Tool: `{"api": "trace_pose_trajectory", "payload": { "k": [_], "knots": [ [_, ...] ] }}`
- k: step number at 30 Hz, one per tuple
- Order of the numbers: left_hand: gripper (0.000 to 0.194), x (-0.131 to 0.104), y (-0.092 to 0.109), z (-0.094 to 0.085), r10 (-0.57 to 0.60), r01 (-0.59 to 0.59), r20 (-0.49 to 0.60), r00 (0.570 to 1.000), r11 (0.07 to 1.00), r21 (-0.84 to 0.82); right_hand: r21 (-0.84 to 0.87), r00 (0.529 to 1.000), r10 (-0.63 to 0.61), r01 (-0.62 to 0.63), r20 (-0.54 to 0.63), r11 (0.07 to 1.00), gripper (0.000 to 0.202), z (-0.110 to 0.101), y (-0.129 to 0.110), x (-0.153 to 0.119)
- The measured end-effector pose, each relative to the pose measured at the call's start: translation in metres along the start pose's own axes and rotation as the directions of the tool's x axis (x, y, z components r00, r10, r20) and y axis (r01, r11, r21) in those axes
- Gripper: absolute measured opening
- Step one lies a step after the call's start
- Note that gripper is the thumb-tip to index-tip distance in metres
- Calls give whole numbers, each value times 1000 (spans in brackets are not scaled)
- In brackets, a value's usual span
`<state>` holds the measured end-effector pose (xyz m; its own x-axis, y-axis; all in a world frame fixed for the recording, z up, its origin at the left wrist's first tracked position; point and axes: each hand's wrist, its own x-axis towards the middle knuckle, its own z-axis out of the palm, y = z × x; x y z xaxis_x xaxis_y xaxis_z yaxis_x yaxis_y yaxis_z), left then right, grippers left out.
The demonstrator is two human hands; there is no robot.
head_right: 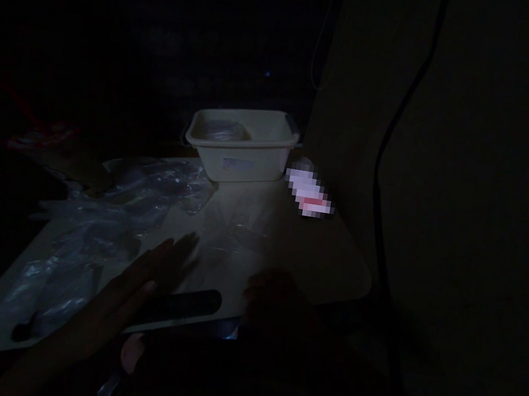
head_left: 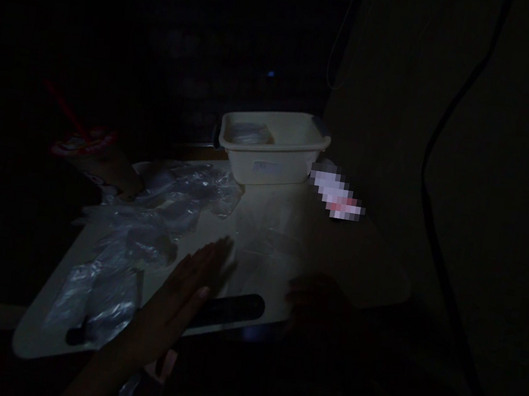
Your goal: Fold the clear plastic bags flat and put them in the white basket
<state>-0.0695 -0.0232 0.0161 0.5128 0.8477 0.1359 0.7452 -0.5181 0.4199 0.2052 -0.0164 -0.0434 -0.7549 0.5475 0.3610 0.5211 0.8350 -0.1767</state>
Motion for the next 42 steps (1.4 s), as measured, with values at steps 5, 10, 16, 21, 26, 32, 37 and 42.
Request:
{"api": "trace_pose_trajectory", "payload": {
  "k": [5, 10, 16, 21, 26, 32, 37, 42],
  "knots": [
    [59, -3, 4, 1, 99, -91, 106, 989, 993, -81, -4, 986, 151, -151, 75, 988, 23, 3, 6, -5],
    [70, 6, 8, 15, 142, -140, 57, 988, 990, -32, 50, 978, 204, -201, -46, 978, 34, 2, 7, -10],
    [29, 21, 3, 40, 179, -197, -202, 963, 978, -69, 52, 970, 213, -208, -120, 977, 31, -7, 11, -6],
    [26, 23, 10, 36, 62, -97, -217, 974, 983, -154, -65, 914, 403, -399, 51, 914, 54, -5, 18, -4],
    [25, 23, 15, 28, 29, -66, -253, 967, 988, -140, -80, 970, 242, -241, -4, 967, 60, -4, -4, 0],
    [22, 28, 20, 24, 43, -84, -319, 947, 989, -118, -159, 972, 237, -235, -8, 959, 49, 2, -33, -2],
    [19, 30, 19, 23, 117, -164, -362, 925, 981, -103, -106, 960, 274, -278, -53, 955, 43, -1, -30, 3],
    [20, 29, 16, 21, 81, -153, -360, 929, 972, -177, 54, 962, 219, -212, -165, 976, 27, 2, -8, 10]
  ]
}}
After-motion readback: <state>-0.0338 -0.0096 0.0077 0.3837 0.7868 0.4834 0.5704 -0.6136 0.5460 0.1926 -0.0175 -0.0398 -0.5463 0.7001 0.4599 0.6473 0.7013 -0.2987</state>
